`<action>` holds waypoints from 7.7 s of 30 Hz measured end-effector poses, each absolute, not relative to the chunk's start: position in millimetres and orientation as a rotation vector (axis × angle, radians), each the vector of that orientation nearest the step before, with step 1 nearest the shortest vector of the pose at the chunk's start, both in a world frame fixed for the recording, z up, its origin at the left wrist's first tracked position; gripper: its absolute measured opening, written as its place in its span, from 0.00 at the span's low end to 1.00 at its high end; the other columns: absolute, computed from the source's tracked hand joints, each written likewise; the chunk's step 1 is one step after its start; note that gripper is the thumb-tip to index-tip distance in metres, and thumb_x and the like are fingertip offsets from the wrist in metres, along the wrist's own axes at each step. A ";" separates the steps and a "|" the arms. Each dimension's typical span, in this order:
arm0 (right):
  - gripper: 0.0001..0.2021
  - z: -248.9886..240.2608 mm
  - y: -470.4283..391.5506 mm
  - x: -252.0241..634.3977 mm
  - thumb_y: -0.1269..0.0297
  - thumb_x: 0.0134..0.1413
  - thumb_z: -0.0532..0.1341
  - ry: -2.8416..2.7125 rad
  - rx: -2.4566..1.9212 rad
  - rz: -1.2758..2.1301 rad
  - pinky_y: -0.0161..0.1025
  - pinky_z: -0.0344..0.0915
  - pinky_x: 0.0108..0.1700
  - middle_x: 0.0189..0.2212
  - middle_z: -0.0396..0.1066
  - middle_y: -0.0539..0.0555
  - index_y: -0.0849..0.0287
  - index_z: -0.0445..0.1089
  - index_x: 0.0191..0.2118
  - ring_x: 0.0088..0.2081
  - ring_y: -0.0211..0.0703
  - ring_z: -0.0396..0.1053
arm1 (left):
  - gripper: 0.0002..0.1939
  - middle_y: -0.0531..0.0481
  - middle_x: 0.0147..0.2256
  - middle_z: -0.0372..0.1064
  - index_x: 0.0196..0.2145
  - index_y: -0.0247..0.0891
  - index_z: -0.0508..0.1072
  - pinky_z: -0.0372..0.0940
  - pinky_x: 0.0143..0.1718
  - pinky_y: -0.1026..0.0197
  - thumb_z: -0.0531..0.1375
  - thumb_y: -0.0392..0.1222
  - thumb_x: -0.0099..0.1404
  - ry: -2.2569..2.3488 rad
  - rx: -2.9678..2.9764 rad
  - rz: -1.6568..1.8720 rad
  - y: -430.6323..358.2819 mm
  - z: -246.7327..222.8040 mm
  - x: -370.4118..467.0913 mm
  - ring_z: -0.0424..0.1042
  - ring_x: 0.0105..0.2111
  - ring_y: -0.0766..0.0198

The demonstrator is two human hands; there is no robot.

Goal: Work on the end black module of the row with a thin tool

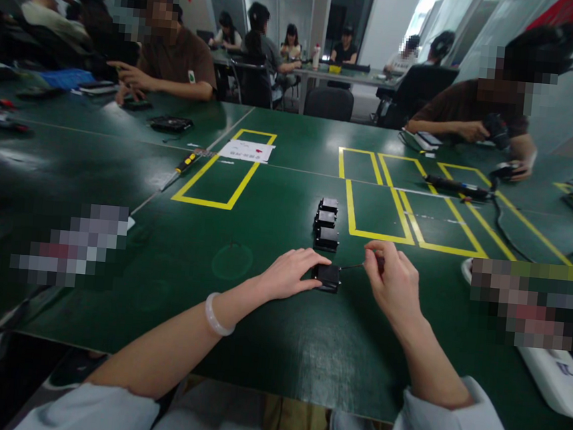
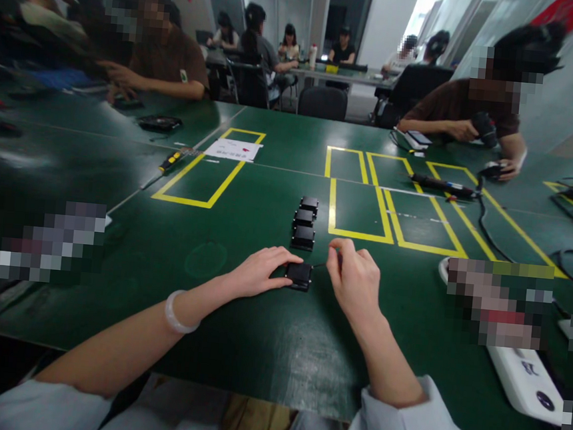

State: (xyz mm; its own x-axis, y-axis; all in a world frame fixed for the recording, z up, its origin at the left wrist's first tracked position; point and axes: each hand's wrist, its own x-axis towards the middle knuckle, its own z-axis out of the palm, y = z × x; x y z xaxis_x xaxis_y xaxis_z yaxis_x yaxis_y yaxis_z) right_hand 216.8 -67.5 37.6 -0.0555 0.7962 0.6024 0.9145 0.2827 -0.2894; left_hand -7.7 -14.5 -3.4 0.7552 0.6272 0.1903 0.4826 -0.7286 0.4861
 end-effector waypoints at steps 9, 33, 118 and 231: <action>0.08 38.6 -68.5 216.1 0.63 0.61 0.51 -1.867 -1.561 -0.138 0.38 0.60 0.34 0.26 0.68 0.51 0.58 0.64 0.42 0.28 0.42 0.66 | 0.22 0.48 0.47 0.66 0.56 0.45 0.62 0.61 0.48 0.55 0.60 0.47 0.65 0.843 2.552 0.482 -14.6 -3.6 -8.1 0.66 0.48 0.56; 0.08 37.9 -68.2 215.1 0.63 0.62 0.51 -1.856 -1.536 -0.142 0.38 0.60 0.35 0.29 0.71 0.53 0.58 0.65 0.40 0.30 0.43 0.66 | 0.22 0.48 0.47 0.66 0.55 0.45 0.62 0.61 0.48 0.55 0.60 0.47 0.65 0.844 2.554 0.484 -14.4 -2.9 -7.8 0.66 0.47 0.57; 0.11 43.5 -63.2 213.0 0.58 0.64 0.47 -1.846 -1.603 -0.013 0.37 0.60 0.33 0.29 0.72 0.54 0.57 0.63 0.38 0.29 0.43 0.70 | 0.22 0.48 0.47 0.66 0.55 0.45 0.62 0.61 0.47 0.55 0.60 0.47 0.65 0.849 2.550 0.479 -14.6 -1.6 -7.5 0.66 0.47 0.56; 0.09 48.4 -68.4 211.7 0.59 0.63 0.48 -1.935 -1.633 -0.069 0.36 0.58 0.31 0.29 0.71 0.54 0.57 0.61 0.39 0.27 0.42 0.69 | 0.22 0.48 0.48 0.66 0.56 0.46 0.62 0.61 0.49 0.55 0.60 0.48 0.65 0.854 2.542 0.486 -14.4 -5.1 -8.0 0.66 0.47 0.57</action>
